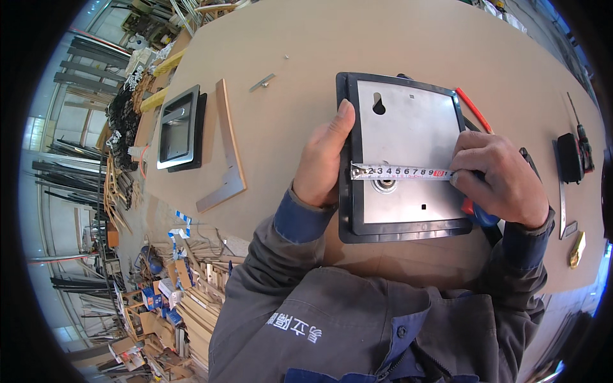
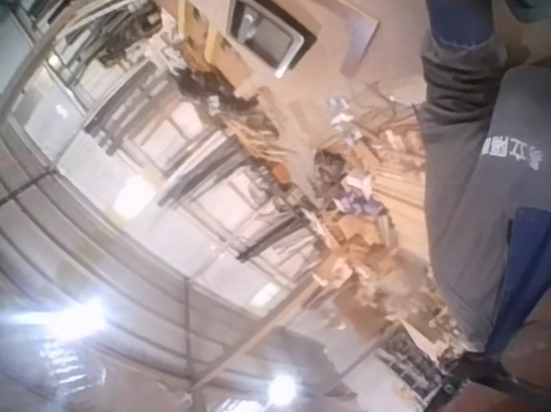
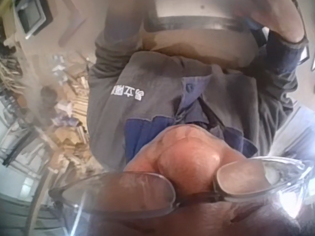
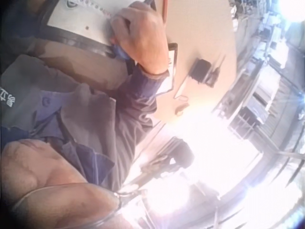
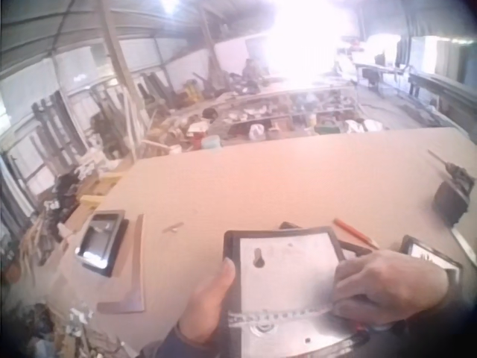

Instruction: The person measures several metal lock plates with a tape measure and marks a wooden board with a pencil and square ruler. The person handles the lock plates one at a time, measures their dimensions, and then uses a square ruler to draw straight lines on the board.

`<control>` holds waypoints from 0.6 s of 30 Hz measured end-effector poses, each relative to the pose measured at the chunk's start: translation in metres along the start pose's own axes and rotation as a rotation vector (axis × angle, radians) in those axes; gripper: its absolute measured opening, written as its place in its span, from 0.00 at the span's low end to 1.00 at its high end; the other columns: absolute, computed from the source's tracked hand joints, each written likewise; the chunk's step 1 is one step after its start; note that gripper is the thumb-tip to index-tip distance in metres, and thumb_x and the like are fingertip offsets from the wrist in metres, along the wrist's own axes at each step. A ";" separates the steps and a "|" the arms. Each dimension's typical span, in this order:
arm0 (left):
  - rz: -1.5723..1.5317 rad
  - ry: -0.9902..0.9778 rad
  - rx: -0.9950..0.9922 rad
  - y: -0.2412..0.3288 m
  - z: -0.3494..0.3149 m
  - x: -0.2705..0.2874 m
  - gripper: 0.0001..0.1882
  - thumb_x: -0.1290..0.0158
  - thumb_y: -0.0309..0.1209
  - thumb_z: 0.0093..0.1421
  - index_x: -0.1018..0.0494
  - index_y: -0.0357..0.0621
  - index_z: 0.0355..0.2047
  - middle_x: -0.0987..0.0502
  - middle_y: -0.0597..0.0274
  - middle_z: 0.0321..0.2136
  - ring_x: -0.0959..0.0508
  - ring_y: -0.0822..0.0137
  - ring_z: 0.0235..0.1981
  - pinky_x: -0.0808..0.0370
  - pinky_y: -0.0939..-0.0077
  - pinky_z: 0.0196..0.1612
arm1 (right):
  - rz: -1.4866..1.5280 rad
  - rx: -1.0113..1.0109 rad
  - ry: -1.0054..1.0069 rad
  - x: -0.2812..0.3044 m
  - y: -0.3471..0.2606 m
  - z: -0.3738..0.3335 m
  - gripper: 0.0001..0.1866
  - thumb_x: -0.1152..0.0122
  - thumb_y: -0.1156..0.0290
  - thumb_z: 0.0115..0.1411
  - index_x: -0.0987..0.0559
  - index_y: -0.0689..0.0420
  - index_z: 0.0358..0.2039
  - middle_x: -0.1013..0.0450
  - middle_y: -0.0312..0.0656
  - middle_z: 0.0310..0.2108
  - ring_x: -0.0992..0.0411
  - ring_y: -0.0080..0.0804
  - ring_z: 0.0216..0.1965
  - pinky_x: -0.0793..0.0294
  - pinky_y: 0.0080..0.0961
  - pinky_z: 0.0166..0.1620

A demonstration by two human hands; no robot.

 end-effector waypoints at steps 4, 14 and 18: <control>0.076 0.016 -0.017 0.005 0.000 -0.001 0.34 0.55 0.53 0.78 0.29 0.28 0.61 0.18 0.45 0.51 0.14 0.61 0.48 0.16 0.67 0.51 | -0.002 0.029 0.039 -0.002 0.004 -0.001 0.07 0.37 0.77 0.60 0.15 0.68 0.30 0.24 0.51 0.30 0.26 0.44 0.30 0.24 0.38 0.37; 0.057 0.043 -0.033 0.003 0.000 0.007 0.36 0.55 0.54 0.78 0.31 0.27 0.63 0.19 0.44 0.53 0.14 0.59 0.48 0.16 0.67 0.51 | -0.018 0.033 0.048 -0.007 0.006 0.002 0.08 0.38 0.77 0.61 0.15 0.67 0.28 0.25 0.50 0.29 0.25 0.42 0.30 0.24 0.37 0.37; 0.046 0.048 -0.017 0.004 -0.002 0.008 0.36 0.55 0.54 0.78 0.31 0.27 0.63 0.19 0.44 0.53 0.15 0.59 0.49 0.16 0.67 0.52 | -0.016 0.016 0.020 -0.010 0.007 0.004 0.08 0.38 0.77 0.61 0.15 0.67 0.28 0.25 0.50 0.29 0.25 0.42 0.30 0.24 0.37 0.37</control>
Point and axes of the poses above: each hand's wrist, its own z-axis towards the middle knuckle, its own x-axis out of the back of the hand, y = z × x, the point moved 10 cm from there along z, towards the middle knuckle
